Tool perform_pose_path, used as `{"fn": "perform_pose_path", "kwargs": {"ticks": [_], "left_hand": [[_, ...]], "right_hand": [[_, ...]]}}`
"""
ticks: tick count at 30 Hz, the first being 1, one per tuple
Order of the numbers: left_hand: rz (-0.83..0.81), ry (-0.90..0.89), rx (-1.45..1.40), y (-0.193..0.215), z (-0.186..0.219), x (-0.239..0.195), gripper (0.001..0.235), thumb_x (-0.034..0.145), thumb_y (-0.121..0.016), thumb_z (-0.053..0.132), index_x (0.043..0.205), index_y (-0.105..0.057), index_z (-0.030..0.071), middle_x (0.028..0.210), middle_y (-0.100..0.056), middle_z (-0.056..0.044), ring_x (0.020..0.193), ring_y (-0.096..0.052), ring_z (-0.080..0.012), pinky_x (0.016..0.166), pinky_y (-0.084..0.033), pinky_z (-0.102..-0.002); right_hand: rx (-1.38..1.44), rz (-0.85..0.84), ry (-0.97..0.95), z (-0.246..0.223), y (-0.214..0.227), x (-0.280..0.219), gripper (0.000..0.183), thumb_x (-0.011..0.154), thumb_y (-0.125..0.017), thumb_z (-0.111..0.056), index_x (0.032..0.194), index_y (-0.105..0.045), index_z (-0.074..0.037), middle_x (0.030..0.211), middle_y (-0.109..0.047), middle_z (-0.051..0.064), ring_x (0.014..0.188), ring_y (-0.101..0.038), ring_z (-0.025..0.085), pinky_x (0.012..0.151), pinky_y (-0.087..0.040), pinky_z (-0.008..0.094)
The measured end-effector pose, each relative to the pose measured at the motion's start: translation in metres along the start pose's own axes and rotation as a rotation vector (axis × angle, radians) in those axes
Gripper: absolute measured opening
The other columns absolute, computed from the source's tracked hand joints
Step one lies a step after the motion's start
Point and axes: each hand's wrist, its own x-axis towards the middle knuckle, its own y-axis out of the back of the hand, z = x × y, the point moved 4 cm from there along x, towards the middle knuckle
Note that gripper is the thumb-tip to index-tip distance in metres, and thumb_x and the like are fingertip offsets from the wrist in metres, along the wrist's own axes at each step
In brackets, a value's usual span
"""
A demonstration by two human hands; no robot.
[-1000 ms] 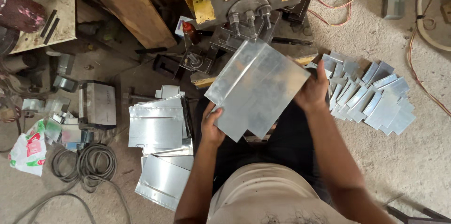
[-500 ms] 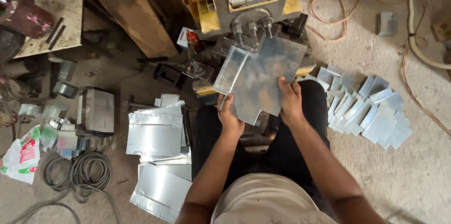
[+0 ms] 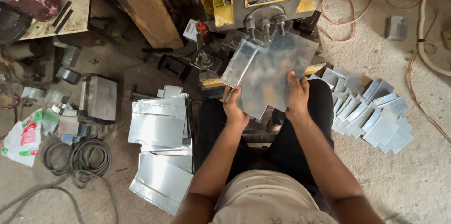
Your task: The person places metal sheets one by one into a hydraulic press to bend their edges, then stacks the finished pieces onto a pile on the floor.
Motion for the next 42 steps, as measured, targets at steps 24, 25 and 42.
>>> {"fn": "perform_pose_path", "kwargs": {"ticks": [24,25,42], "left_hand": [[0.03,0.188,0.296,0.038,0.013,0.011,0.06,0.087,-0.075,0.03,0.134,-0.051,0.001,0.122,-0.059,-0.015,0.112,-0.063,-0.0298,0.091,-0.055,-0.047],[0.04,0.163,0.264,0.037,0.009,0.007,0.063,0.087,-0.076,0.029,0.136,-0.048,0.0,0.124,-0.057,-0.015,0.115,-0.062,-0.0298,0.093,-0.055,-0.048],[0.191,0.221,0.223,0.011,-0.079,0.051,0.094,0.083,-0.08,0.042,0.153,-0.031,0.003,0.149,-0.044,-0.011,0.135,-0.047,-0.0264,0.111,-0.041,-0.044]], "right_hand": [[0.398,-0.254,-0.325,-0.042,0.016,-0.019,0.09,0.09,-0.05,-0.068,0.145,-0.052,0.003,0.14,-0.064,0.018,0.122,-0.065,0.03,0.104,-0.051,0.04],[0.422,-0.288,-0.268,-0.045,0.018,-0.032,0.093,0.089,-0.048,-0.071,0.148,-0.05,0.002,0.142,-0.062,0.018,0.123,-0.063,0.03,0.105,-0.051,0.041],[0.038,0.015,-0.246,-0.054,0.046,-0.006,0.033,0.088,-0.072,-0.018,0.117,-0.061,-0.011,0.096,-0.068,0.003,0.077,-0.067,0.017,0.052,-0.047,0.032]]}}
